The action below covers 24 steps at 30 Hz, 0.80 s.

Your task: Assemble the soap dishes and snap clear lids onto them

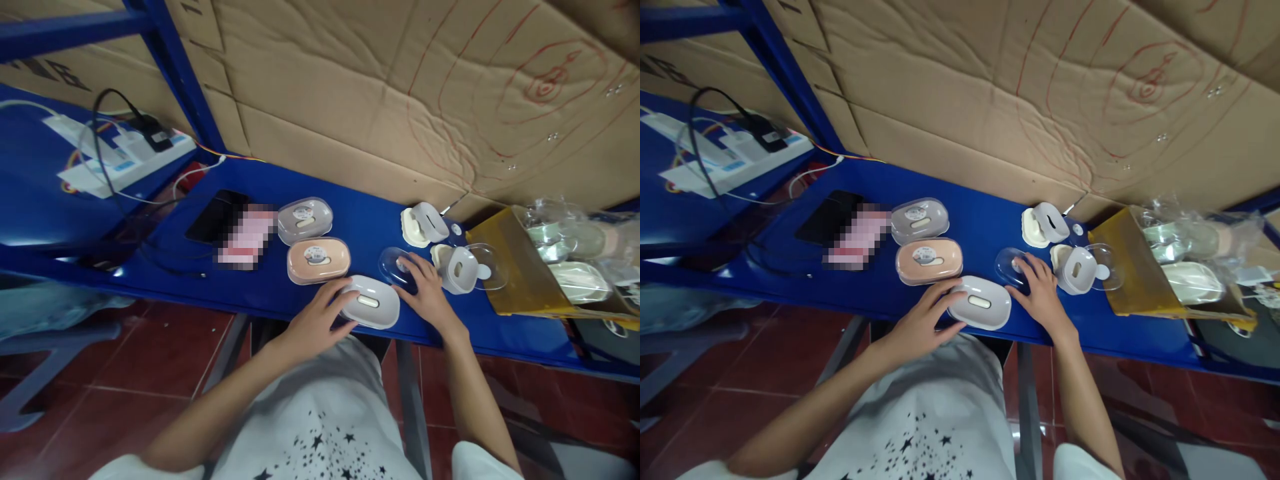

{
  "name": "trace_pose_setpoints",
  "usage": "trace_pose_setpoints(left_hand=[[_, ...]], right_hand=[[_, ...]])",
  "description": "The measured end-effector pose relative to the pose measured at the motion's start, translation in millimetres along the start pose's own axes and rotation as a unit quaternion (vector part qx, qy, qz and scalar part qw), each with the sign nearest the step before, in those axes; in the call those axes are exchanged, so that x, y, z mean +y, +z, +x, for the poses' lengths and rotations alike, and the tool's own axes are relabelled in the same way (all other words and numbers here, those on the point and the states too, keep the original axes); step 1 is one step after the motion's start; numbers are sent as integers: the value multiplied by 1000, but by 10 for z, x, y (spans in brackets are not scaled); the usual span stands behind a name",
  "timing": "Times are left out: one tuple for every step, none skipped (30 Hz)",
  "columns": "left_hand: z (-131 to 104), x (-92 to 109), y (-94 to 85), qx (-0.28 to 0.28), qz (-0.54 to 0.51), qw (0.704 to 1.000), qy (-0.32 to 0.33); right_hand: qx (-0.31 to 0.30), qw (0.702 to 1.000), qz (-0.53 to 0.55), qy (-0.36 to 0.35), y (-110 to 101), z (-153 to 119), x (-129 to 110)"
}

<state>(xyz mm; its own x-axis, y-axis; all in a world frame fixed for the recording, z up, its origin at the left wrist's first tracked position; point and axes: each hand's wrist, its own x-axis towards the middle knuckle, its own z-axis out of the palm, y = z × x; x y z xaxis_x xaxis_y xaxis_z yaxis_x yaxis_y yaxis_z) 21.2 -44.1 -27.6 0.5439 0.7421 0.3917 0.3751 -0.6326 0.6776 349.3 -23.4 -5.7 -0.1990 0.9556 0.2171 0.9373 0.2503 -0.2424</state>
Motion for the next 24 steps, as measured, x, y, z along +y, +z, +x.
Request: trace_pose_setpoints(left_hand=[[2, 2, 0, 0, -2, 1000, -3], [3, 4, 2, -1, -3, 1000, -7], [4, 5, 4, -1, -4, 1000, -11], [5, 5, 9, -1, -3, 1000, -16], [5, 4, 16, 1, -1, 1000, -20], [4, 2, 25, 4, 1, 1000, -23], [3, 0, 34, 7, 3, 1000, -27], [1, -3, 44, 9, 4, 999, -31], [-2, -7, 52, 11, 4, 999, -35], [-5, -11, 60, 11, 3, 999, -38], [-9, -16, 65, 9, 2, 999, -41], [-12, -22, 69, 6, 0, 999, -44], [-15, -29, 72, 4, -2, 999, -48], [-17, -35, 73, 3, -3, 999, -51], [-18, -42, 75, 0, -4, 998, -55], [-18, -48, 76, -2, -4, 998, -59], [-17, -52, 77, -5, -4, 998, -63], [-16, -54, 78, -7, -4, 998, -65], [-16, -52, 76, -8, -4, 998, -64], [-18, -48, 72, -7, -2, 998, -60], [-23, -40, 62, -2, 2, 999, -52], [-31, -28, 45, 10, 10, 999, -42], [-44, -15, 20, 30, 26, 999, -29], [-59, -2, -12, 59, 52, 997, -19]], right_hand=[[12, 1000, 2, 5, 4, -61, 17], [24, 1000, 7, 9, 2, -105, 24], [37, 999, 17, 10, -8, -138, 14], [50, 998, 35, 8, -26, -164, -17], [60, 997, 57, 2, -51, -188, -71], [65, 995, 81, -5, -79, -215, -147], [63, 993, 100, -16, -105, -247, -243], [56, 992, 110, -30, -125, -283, -352], [48, 992, 108, -46, -134, -322, -468], [40, 993, 97, -62, -131, -362, -583], [35, 993, 80, -79, -117, -399, -689], [35, 993, 63, -95, -93, -430, -781], [39, 992, 47, -107, -64, -454, -855], [44, 992, 34, -117, -32, -469, -910], [48, 991, 24, -123, -3, -476, -946], [51, 990, 16, -127, 21, -478, -966], [52, 990, 9, -129, 40, -476, -973], [52, 990, 4, -131, 53, -474, -971], [51, 990, -1, -133, 62, -472, -962], [51, 989, -5, -135, 70, -473, -950], [53, 989, -10, -136, 79, -476, -934], [56, 989, -15, -134, 89, -478, -916], [60, 990, -21, -128, 102, -478, -895], [62, 991, -28, -116, 118, -471, -871]])
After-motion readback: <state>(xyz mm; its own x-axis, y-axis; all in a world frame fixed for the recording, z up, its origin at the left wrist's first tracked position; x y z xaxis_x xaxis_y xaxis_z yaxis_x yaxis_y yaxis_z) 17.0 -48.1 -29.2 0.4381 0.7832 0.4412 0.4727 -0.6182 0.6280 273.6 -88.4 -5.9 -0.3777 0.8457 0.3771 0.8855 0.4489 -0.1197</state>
